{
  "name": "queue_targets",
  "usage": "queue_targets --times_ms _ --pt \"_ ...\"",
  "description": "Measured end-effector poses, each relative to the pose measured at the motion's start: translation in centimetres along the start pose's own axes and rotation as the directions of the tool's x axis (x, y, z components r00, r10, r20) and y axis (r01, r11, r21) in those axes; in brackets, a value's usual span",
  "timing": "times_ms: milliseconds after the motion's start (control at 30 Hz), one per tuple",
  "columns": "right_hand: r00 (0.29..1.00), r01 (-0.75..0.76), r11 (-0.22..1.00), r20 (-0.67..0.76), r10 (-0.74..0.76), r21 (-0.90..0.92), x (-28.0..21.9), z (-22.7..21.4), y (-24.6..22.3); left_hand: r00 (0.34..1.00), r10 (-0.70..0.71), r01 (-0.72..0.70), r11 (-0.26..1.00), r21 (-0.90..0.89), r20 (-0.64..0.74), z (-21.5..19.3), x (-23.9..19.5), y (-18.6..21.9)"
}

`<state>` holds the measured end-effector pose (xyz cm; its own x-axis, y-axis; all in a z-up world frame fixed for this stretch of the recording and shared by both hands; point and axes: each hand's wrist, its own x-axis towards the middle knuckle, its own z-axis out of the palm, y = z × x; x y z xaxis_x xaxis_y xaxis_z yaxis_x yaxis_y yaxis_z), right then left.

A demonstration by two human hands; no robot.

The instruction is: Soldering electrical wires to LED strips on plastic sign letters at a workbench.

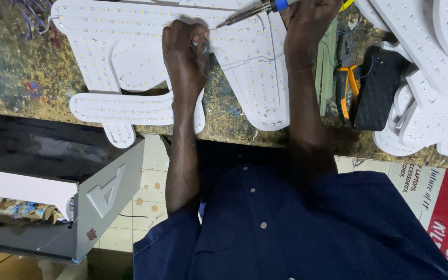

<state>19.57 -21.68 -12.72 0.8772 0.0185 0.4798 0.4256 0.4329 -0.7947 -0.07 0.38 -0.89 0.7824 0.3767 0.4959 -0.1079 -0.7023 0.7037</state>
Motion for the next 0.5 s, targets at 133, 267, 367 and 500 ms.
queue_targets --times_ms 133,267,367,500 --pt "0.996 0.071 0.989 -0.051 -0.078 -0.127 1.0 2.0 -1.8 0.996 -0.053 0.053 0.999 0.011 0.071 -0.7 0.1 0.4" --pt "0.991 -0.023 1.0 -0.128 0.023 0.003 0.1 -0.2 0.4 0.998 -0.068 0.068 0.996 -0.065 0.0 -0.9 0.8 2.1" --pt "0.978 -0.11 0.988 -0.164 0.128 0.111 -0.1 -1.2 0.8 0.993 -0.118 0.116 0.983 -0.141 -0.009 -1.0 0.7 2.3" --pt "0.975 -0.134 0.98 -0.157 0.157 0.148 1.6 1.8 -3.3 0.99 -0.129 0.103 0.942 -0.318 -0.061 -1.1 0.4 1.1"
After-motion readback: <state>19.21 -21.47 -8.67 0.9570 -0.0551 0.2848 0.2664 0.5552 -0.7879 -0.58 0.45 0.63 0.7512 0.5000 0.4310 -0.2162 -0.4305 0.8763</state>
